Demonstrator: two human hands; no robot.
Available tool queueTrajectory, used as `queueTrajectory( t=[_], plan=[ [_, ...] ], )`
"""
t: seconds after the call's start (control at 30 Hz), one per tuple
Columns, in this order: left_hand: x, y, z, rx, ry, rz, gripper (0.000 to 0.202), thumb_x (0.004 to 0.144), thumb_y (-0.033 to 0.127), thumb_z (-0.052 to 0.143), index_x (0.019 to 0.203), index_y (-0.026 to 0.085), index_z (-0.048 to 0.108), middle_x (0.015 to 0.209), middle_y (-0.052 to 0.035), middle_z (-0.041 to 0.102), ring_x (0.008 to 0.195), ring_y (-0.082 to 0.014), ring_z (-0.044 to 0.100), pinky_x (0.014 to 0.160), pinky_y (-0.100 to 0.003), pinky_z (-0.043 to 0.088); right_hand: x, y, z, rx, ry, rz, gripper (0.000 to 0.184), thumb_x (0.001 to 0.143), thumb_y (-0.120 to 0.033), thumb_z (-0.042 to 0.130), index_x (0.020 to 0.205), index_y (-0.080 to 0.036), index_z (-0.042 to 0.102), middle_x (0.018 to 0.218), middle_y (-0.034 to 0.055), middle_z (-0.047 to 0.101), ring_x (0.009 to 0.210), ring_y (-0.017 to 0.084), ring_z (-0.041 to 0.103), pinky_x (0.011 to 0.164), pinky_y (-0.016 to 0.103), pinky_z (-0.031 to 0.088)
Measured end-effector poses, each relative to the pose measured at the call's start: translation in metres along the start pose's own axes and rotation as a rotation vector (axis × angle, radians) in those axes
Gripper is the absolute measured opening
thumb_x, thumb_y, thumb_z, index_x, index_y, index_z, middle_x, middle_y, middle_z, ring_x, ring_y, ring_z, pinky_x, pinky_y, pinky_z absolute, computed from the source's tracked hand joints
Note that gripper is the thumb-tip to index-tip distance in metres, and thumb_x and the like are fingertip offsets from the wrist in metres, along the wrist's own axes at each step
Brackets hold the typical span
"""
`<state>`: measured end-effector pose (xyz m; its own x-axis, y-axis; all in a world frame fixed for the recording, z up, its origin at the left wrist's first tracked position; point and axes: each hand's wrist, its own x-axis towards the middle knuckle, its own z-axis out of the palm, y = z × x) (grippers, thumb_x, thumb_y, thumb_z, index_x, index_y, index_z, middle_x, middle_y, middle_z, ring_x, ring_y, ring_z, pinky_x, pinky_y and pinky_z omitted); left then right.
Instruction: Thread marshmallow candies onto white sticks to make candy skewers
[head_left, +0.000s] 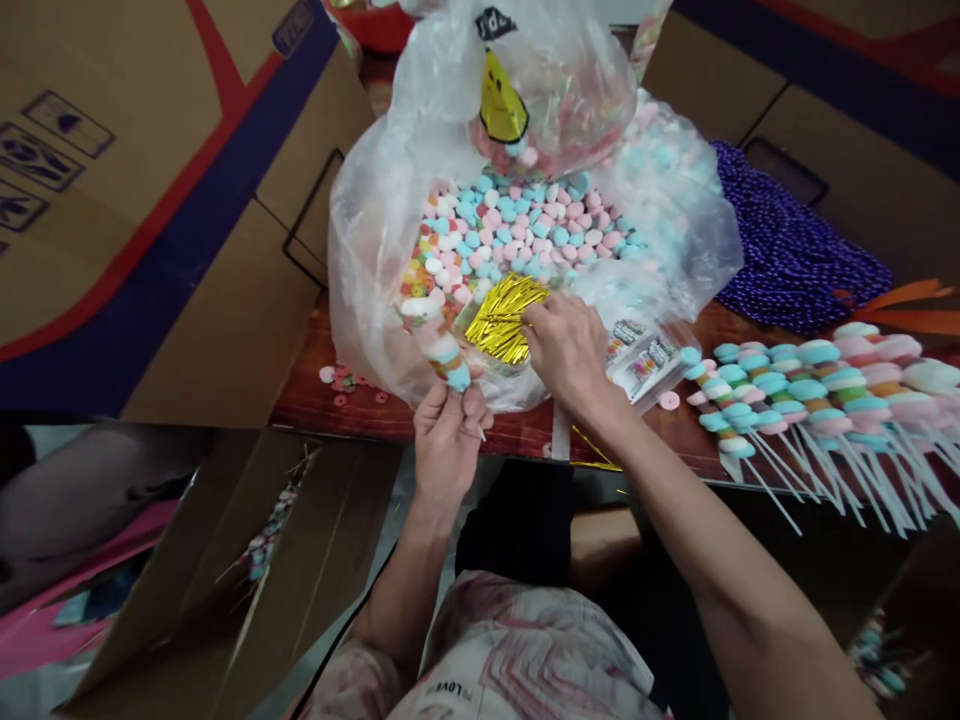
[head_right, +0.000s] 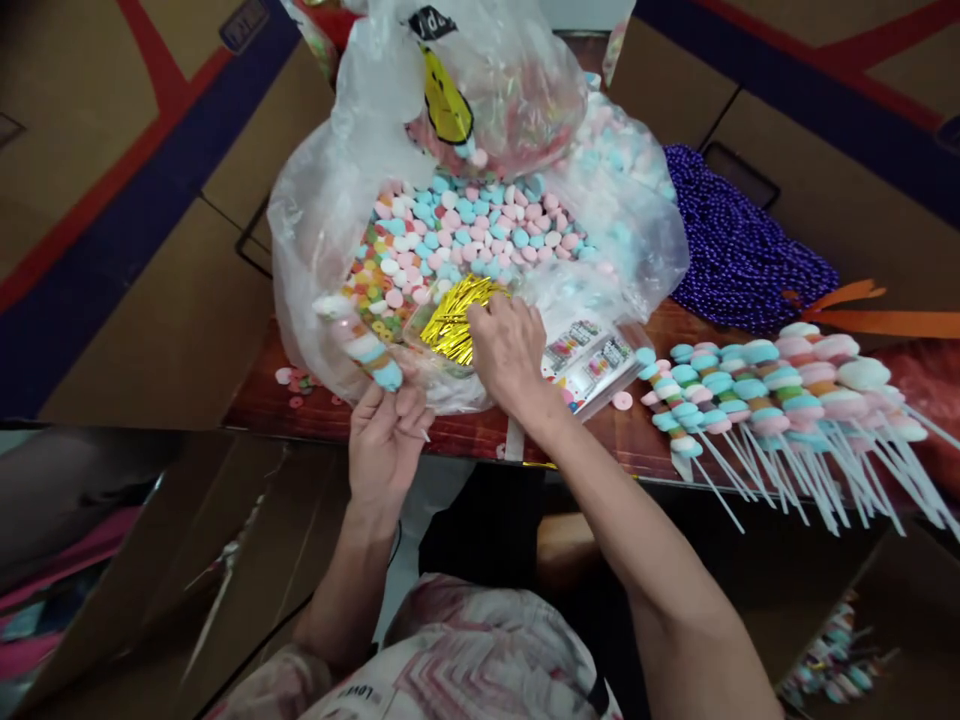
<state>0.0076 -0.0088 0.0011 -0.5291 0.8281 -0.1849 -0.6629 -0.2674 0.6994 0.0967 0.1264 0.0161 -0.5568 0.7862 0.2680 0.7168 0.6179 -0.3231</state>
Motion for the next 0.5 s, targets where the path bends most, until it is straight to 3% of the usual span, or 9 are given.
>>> queueTrajectory(
  t=[0.1, 0.23, 0.37, 0.5],
  plan=[
    [0.002, -0.001, -0.002, -0.008, 0.006, -0.071, 0.023, 0.074, 0.031, 0.084, 0.084, 0.016, 0.070, 0.062, 0.0049, 0.044, 0.051, -0.0037, 0.033, 0.049, -0.016, 0.035, 0.031, 0.003, 0.029, -0.124, -0.016, -0.041, 0.023, 0.092, -0.011, 0.046, 0.086, -0.016, 0.068, 0.093, 0.0159, 0.066, 0.094, 0.028, 0.054, 0.082, 0.041, 0.037],
    [0.004, -0.002, -0.001, -0.038, 0.020, -0.084, 0.027, 0.072, 0.027, 0.085, 0.078, 0.019, 0.060, 0.061, 0.0057, 0.048, 0.051, -0.0034, 0.034, 0.049, -0.014, 0.032, 0.038, 0.008, 0.043, -0.122, 0.030, -0.112, 0.027, 0.091, -0.005, 0.042, 0.089, -0.017, 0.067, 0.082, 0.0124, 0.066, 0.091, 0.027, 0.054, 0.083, 0.042, 0.036],
    [0.008, -0.001, 0.000, -0.049, 0.019, -0.067, 0.034, 0.069, 0.029, 0.087, 0.082, 0.023, 0.056, 0.063, 0.0060, 0.056, 0.052, -0.0040, 0.042, 0.051, -0.015, 0.035, 0.029, 0.009, 0.025, 0.012, 0.068, -0.059, 0.022, 0.092, -0.009, 0.047, 0.087, -0.019, 0.066, 0.073, 0.0057, 0.064, 0.080, 0.022, 0.055, 0.080, 0.038, 0.037],
    [0.013, -0.002, 0.006, 0.005, 0.004, -0.072, 0.031, 0.072, 0.032, 0.084, 0.083, 0.023, 0.057, 0.065, 0.0063, 0.056, 0.048, -0.0028, 0.039, 0.046, -0.015, 0.030, 0.004, 0.007, -0.006, 0.499, 0.250, 0.111, 0.015, 0.091, -0.016, 0.053, 0.082, -0.019, 0.065, 0.074, 0.0012, 0.063, 0.067, 0.015, 0.053, 0.068, 0.030, 0.040]
  ],
)
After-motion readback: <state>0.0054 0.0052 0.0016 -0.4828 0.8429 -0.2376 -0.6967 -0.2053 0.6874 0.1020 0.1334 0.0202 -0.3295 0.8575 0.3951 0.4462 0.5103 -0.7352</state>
